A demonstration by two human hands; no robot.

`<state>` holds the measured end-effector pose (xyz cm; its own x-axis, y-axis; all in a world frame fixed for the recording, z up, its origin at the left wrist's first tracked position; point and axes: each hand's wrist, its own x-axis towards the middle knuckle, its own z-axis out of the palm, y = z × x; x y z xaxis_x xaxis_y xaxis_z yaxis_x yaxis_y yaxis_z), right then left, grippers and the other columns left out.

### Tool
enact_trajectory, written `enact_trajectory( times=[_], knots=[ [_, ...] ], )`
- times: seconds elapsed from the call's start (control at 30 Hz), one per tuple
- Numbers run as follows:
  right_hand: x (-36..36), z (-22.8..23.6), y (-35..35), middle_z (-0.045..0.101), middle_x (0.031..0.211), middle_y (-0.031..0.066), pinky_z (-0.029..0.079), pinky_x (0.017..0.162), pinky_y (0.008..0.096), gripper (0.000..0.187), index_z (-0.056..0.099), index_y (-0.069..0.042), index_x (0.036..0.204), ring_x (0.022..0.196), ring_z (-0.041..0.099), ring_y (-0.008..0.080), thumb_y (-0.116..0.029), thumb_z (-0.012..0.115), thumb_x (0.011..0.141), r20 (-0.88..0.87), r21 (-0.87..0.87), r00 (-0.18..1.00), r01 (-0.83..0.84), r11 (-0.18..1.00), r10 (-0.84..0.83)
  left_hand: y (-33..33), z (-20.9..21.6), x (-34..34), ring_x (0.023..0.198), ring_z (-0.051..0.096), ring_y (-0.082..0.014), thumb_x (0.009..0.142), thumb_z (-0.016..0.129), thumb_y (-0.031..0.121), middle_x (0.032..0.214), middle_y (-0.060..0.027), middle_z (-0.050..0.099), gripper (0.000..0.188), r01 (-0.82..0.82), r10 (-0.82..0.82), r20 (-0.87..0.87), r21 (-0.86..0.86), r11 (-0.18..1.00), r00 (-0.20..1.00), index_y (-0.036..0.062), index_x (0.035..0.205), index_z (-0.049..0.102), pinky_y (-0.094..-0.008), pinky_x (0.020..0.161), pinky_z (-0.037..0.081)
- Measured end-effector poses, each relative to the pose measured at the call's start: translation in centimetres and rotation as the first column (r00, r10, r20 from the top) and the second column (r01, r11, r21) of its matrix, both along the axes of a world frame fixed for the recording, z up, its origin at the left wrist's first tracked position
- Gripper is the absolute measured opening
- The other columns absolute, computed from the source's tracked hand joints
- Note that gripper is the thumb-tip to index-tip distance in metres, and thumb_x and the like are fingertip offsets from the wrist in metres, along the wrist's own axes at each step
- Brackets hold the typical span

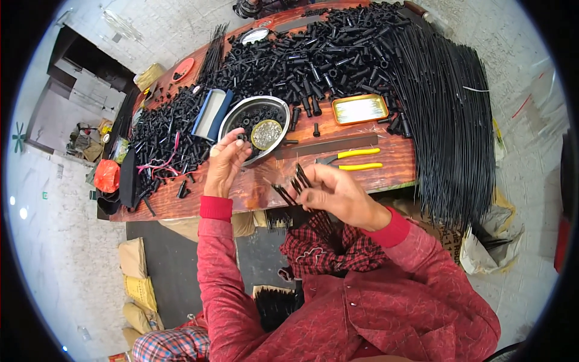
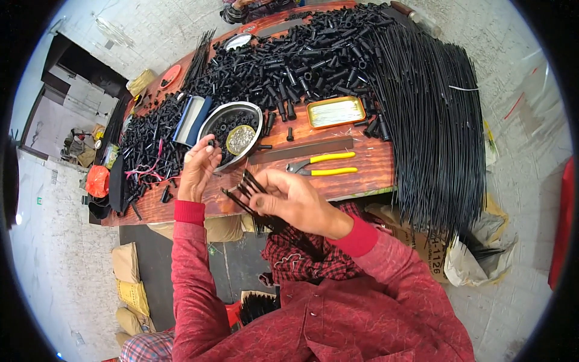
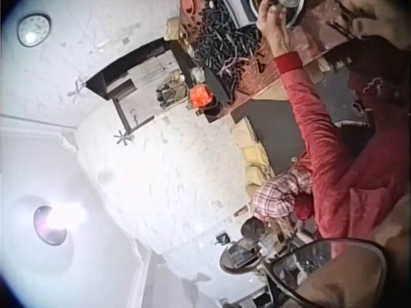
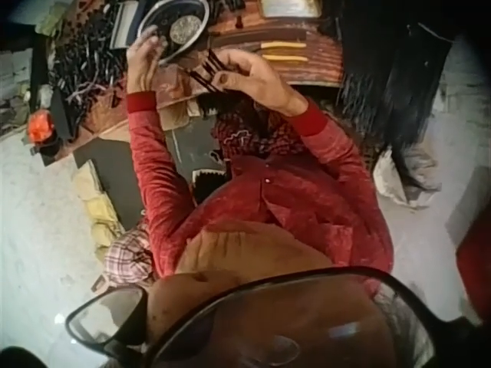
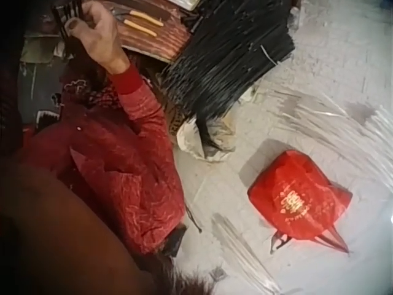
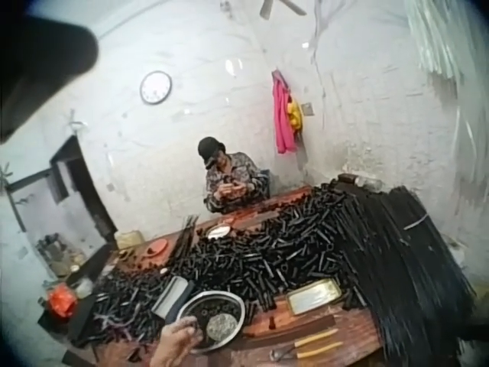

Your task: The recorder is trimming and sorting black wire bundles at a manufacturing workbench using wire cutters.

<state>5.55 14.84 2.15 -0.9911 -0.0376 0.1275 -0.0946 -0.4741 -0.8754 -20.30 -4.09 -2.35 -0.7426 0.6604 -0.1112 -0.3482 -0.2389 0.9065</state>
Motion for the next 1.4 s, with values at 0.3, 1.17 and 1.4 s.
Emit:
enact_trajectory(
  times=[0.3, 1.17, 1.4],
  knots=[
    [-0.8, 0.5, -1.7, 0.059, 0.092, -0.0011, 0.044, 0.072, 0.0224, 0.029, 0.058, -0.001, 0.108, 0.080, 0.053, 0.0059, -0.026, 0.064, 0.096, -0.071, 0.016, 0.997, 0.002, 1.000, -0.001, -0.9, 6.6, 8.4, 0.087, 0.063, -0.0178, 0.087, 0.066, 0.008, 0.101, -0.0123, 0.062, 0.043, 0.258, -0.274, 0.052, 0.206, 0.944, 0.960, -0.0077, 0.125, 0.055, -0.0275, 0.073, 0.057],
    [-0.5, 0.7, -3.4, 0.060, 0.094, 0.0001, 0.047, 0.076, 0.0245, 0.025, 0.058, -0.002, 0.107, 0.084, 0.055, 0.0077, -0.022, 0.066, 0.095, -0.105, 0.058, 0.993, -0.046, 0.997, 0.052, -1.2, 13.0, 13.3, 0.084, 0.065, -0.0106, 0.085, 0.062, 0.005, 0.100, -0.0076, 0.068, 0.027, 0.322, -0.324, -0.065, -0.039, 0.946, 0.944, -0.0042, 0.111, 0.063, -0.0234, 0.072, 0.052],
    [-0.1, 0.8, -3.4, 0.062, 0.095, 0.0010, 0.047, 0.076, 0.0246, 0.026, 0.058, -0.002, 0.106, 0.084, 0.057, 0.0080, -0.024, 0.068, 0.094, -0.093, 0.049, 0.995, -0.036, 0.998, 0.040, -1.3, 13.3, 13.9, 0.084, 0.066, -0.0114, 0.085, 0.063, 0.008, 0.097, -0.0076, 0.069, 0.028, 0.304, -0.314, -0.090, -0.112, 0.946, 0.945, -0.0047, 0.110, 0.063, -0.0237, 0.074, 0.052]
  ],
)
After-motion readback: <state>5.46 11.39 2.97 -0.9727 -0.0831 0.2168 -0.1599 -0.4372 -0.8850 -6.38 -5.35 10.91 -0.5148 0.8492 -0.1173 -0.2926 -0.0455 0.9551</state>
